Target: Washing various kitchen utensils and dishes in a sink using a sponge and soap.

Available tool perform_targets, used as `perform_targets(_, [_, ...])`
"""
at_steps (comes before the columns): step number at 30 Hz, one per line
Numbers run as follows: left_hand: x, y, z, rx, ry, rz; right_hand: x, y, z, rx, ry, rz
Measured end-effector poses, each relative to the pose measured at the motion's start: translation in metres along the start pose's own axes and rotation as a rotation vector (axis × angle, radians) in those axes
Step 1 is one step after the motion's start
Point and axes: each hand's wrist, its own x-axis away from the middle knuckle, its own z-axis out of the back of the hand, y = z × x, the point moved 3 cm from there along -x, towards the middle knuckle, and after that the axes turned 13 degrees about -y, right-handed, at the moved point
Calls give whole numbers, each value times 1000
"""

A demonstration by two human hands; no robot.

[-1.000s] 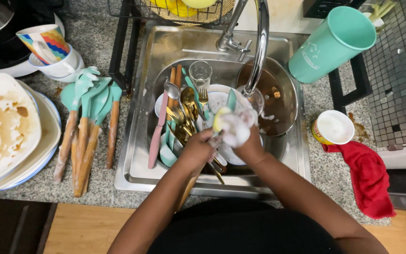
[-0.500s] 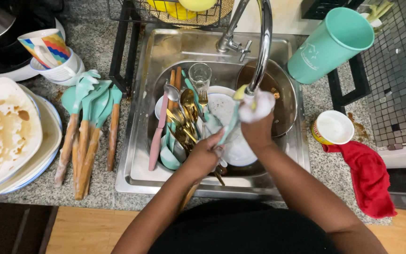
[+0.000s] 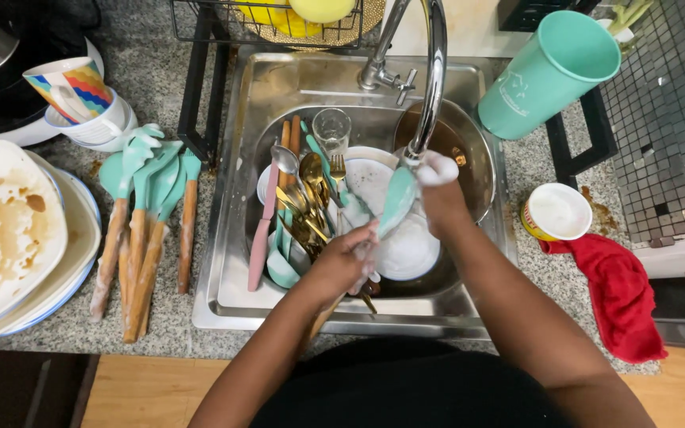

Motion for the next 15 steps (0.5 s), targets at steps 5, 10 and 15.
perform_targets(5, [-2, 34, 3, 194, 251, 68, 20, -5, -11, -499, -2, -357])
perform_targets(10, [5, 48, 8, 268, 369, 79, 37, -24, -20, -789, -166, -278])
perform_targets(15, [10, 50, 8, 201, 292, -2, 44, -27, -18, -701, -146, -287])
